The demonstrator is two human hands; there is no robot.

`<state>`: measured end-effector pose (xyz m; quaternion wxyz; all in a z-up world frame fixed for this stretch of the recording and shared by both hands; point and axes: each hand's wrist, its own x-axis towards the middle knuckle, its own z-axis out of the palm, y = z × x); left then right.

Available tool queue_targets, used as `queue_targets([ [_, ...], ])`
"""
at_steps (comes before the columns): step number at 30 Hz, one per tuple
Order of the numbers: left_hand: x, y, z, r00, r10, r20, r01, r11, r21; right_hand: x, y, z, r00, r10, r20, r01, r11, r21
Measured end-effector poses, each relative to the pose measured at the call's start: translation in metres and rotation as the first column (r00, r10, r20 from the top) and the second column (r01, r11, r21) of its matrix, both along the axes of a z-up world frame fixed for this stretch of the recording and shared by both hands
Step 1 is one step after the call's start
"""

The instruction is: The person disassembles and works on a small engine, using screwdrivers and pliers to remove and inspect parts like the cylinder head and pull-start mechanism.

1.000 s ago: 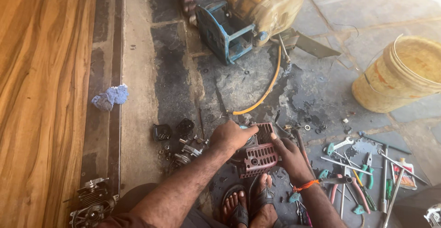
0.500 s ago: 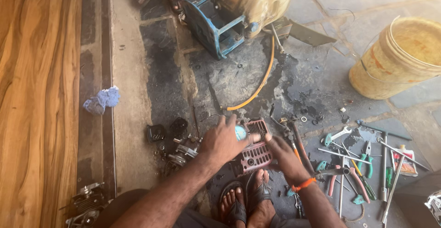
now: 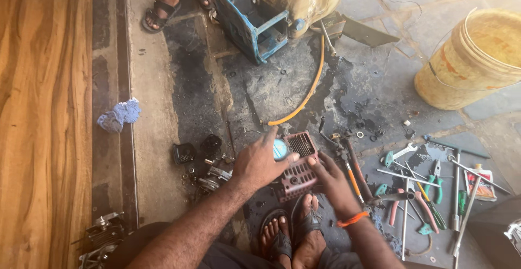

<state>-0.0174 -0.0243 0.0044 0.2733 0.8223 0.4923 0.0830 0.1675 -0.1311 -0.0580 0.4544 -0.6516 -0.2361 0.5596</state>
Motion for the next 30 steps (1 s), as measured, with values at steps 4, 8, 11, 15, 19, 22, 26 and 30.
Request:
queue_targets([
  [4, -0.003, 0.008, 0.001, 0.997, 0.07, 0.034, -0.068, 0.996, -0.054, 0.003, -0.002, 0.0, 0.998, 0.006, -0.061, -0.001, 0.996, 0.085],
  [8, -0.004, 0.023, 0.0, 0.969, 0.235, 0.075, -0.214, 0.951, -0.222, 0.008, -0.006, 0.016, 0.991, 0.126, 0.051, -0.134, 0.966, 0.223],
  [11, -0.025, 0.053, -0.012, 0.941, 0.263, 0.214, -0.191, 0.932, -0.308, 0.03, -0.004, 0.029, 0.987, 0.127, 0.094, -0.153, 0.919, 0.364],
  [15, -0.038, 0.055, -0.027, 0.92, 0.37, 0.127, -0.086, 0.51, -0.856, 0.046, -0.006, 0.027, 0.967, 0.162, 0.198, -0.233, 0.88, 0.415],
  [19, -0.034, 0.028, -0.036, 0.955, 0.295, -0.021, -0.116, 0.309, -0.944, 0.042, -0.01, -0.007, 0.945, 0.31, 0.103, -0.325, 0.924, 0.203],
  [22, -0.034, 0.023, -0.048, 0.984, 0.18, -0.001, -0.054, 0.294, -0.954, 0.025, -0.032, -0.017, 0.97, 0.2, -0.136, -0.165, 0.958, 0.236],
  [26, -0.039, 0.032, -0.064, 0.988, 0.14, 0.063, 0.019, 0.295, -0.955, 0.019, -0.037, -0.003, 0.957, 0.284, -0.066, -0.25, 0.916, 0.314],
  [30, -0.038, 0.037, -0.061, 0.994, 0.07, 0.085, 0.058, 0.327, -0.943, 0.031, -0.022, 0.037, 0.865, 0.501, 0.04, -0.481, 0.802, 0.353],
])
